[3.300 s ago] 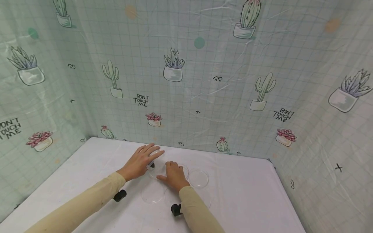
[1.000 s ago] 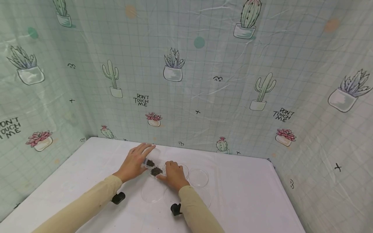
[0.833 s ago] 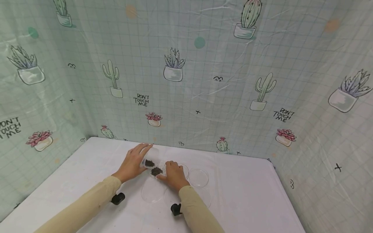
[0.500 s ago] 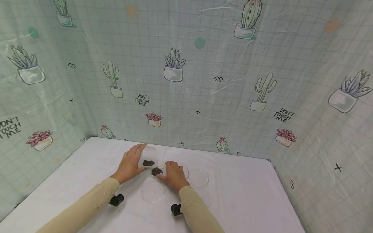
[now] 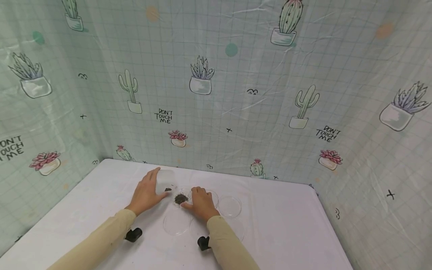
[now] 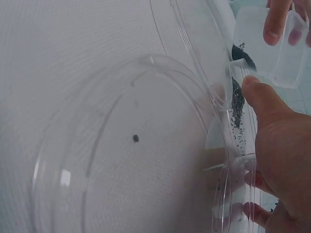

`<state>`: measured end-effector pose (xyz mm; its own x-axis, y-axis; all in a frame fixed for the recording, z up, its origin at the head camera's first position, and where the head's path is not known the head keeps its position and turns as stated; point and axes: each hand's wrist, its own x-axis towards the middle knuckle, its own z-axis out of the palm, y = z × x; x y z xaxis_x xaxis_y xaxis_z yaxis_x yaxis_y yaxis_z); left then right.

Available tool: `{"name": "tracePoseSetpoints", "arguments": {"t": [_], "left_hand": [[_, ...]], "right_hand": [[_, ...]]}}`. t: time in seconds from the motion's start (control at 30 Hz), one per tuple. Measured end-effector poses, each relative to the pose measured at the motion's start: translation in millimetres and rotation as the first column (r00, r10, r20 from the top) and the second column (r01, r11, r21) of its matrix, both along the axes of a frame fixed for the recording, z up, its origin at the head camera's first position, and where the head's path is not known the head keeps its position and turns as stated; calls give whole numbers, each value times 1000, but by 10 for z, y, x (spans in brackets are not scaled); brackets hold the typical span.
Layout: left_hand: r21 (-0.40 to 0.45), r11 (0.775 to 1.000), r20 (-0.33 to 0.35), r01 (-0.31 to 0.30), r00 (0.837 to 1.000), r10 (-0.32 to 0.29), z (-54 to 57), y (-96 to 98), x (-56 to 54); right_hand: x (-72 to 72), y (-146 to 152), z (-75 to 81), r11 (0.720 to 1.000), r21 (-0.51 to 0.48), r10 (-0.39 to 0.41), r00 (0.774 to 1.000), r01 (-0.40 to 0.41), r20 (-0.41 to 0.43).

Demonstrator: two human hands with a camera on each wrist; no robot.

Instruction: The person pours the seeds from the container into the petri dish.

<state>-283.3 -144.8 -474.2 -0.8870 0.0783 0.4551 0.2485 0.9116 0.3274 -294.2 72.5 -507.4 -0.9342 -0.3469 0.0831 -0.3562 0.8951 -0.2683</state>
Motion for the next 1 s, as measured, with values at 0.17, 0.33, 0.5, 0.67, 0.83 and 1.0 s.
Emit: {"name": "tracePoseSetpoints", "arguments": {"t": [0.17,0.33,0.5,0.67,0.83,1.0], "left_hand": [[37,999,22,-18,1000,17,-2,-33,9],[96,994,106,-44,994,34,-21,-70,-7],[167,984,172,-68,984,39,-35,-115,-11],[184,980,198,-79,979,42,-54,-159,4],[180,980,222,-85,974,44,-64,-200,17],[177,981,258,-84,965,36,-88,-228,29]], "right_hand": [[-6,1,-9,1000,1,1,1000,-1,-6],[-2,4,-4,1000,-8,3,1000,-3,-1],[-3,4,-4,1000,-12,2,1000,-2,2],[-9,4,-15,1000,-10,4,1000,-4,2],[-21,8,-28,1000,-1,4,1000,-4,-1],[-28,11,-40,1000,1,7,1000,-7,-9]]}}
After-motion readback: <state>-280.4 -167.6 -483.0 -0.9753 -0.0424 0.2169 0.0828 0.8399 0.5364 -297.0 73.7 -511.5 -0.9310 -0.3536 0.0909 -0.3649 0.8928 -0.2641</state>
